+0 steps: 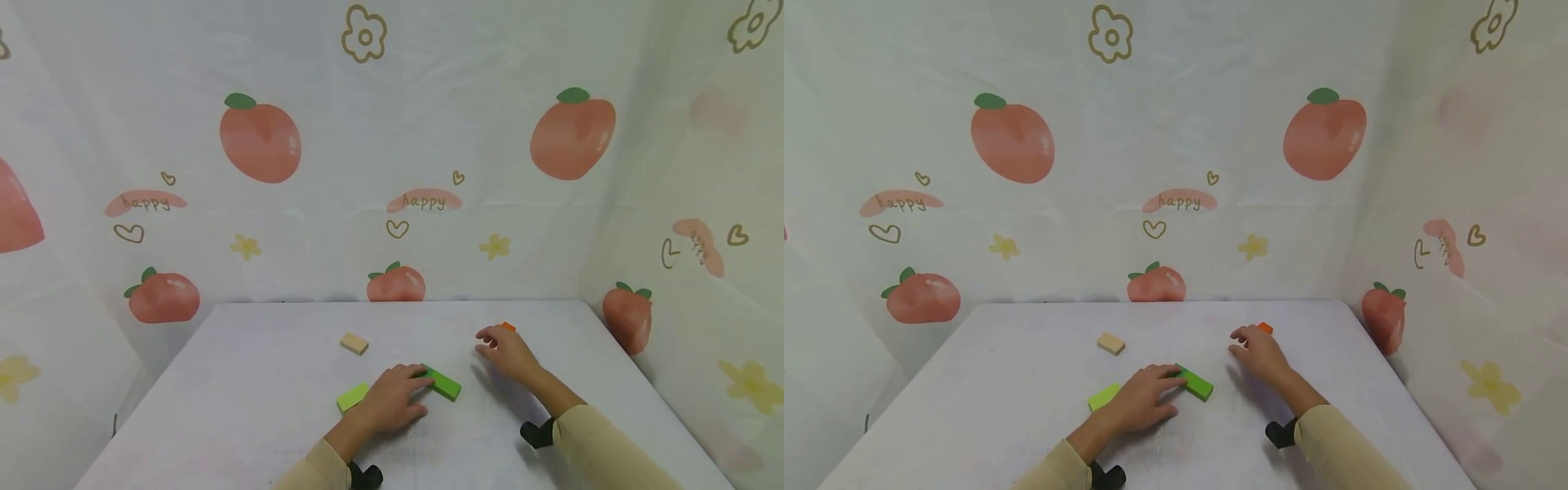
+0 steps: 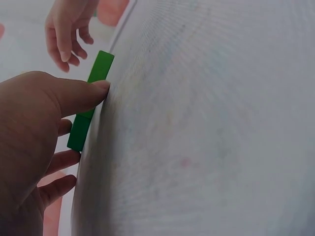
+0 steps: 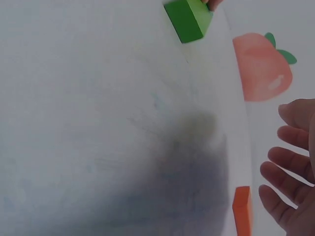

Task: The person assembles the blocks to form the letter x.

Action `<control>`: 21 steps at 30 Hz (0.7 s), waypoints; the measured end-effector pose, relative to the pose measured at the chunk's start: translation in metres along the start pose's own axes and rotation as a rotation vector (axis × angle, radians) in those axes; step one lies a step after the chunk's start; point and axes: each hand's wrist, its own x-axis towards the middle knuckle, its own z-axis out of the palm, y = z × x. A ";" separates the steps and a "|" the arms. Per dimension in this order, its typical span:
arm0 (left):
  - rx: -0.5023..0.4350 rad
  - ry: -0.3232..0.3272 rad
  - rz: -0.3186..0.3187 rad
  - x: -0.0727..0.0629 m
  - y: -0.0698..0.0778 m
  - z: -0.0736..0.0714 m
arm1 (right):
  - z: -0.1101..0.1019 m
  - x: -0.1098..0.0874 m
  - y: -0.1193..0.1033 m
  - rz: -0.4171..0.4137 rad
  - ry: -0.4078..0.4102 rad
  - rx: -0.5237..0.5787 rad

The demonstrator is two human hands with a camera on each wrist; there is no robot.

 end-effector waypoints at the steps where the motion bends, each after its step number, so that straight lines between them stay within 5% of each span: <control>1: 0.000 -0.002 0.000 0.000 0.000 0.000 | 0.000 0.001 0.001 -0.017 0.011 -0.002; 5: -0.002 0.001 0.010 -0.001 -0.002 0.001 | -0.003 0.005 0.007 -0.053 0.029 -0.008; 21: 0.000 -0.006 0.022 -0.003 -0.001 0.000 | -0.002 0.013 0.039 0.074 0.054 -0.137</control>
